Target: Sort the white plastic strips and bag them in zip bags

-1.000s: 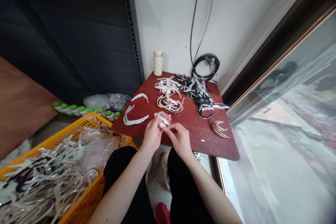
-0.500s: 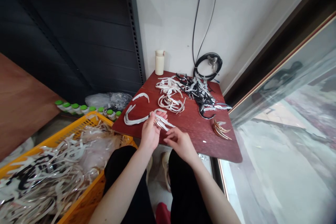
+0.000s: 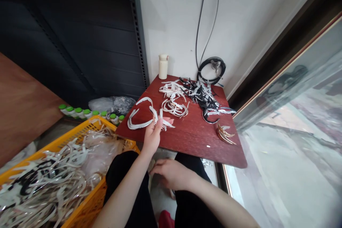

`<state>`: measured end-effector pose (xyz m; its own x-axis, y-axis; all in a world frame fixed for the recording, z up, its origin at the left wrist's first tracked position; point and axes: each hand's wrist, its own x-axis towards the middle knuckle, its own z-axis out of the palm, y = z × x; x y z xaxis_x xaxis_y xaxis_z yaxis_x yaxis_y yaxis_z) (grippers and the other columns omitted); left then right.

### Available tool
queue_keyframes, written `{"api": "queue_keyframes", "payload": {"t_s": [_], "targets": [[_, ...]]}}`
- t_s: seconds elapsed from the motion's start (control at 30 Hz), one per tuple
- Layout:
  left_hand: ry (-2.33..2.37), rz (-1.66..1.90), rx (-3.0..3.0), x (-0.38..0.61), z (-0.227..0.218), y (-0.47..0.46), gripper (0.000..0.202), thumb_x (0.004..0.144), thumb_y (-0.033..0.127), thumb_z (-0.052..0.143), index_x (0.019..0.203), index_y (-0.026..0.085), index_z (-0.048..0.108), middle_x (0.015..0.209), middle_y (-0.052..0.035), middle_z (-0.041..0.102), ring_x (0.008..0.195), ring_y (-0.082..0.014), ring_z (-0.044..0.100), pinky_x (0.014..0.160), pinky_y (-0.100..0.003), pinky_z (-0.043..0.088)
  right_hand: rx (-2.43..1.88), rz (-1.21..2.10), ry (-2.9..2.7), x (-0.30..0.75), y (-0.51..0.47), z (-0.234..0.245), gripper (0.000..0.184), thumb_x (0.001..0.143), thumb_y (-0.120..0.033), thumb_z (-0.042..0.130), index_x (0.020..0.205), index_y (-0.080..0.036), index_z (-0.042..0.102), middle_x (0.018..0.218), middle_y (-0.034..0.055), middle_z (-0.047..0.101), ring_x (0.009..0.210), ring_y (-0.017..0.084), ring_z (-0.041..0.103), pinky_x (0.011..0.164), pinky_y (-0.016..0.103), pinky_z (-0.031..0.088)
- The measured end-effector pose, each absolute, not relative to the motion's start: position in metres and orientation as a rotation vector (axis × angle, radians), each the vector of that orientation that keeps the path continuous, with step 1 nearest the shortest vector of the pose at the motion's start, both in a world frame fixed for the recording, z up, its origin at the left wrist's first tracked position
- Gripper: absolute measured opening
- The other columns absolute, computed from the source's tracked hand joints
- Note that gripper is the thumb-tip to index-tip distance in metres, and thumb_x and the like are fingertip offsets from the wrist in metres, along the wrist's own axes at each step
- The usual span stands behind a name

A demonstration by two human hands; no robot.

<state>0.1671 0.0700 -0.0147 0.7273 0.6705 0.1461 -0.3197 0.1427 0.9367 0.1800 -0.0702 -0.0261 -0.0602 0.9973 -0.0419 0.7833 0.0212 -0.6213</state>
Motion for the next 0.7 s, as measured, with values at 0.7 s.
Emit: {"api": "queue_keyframes", "payload": {"t_s": [0.7], "targets": [[0.324,0.676,1.581,0.157,-0.013,0.063,0.038,0.094,0.045,0.049,0.105,0.016,0.070,0.092,-0.0072,0.076,0.089,-0.0218,0.070,0.088,-0.033,0.049,-1.600,1.095,-1.483,0.199,-0.079,-0.021,0.025,0.081,-0.026,0.071,0.105,-0.020,0.072,0.089,0.0019,0.073,0.076,0.013,0.068,0.070,0.020,0.051]]}}
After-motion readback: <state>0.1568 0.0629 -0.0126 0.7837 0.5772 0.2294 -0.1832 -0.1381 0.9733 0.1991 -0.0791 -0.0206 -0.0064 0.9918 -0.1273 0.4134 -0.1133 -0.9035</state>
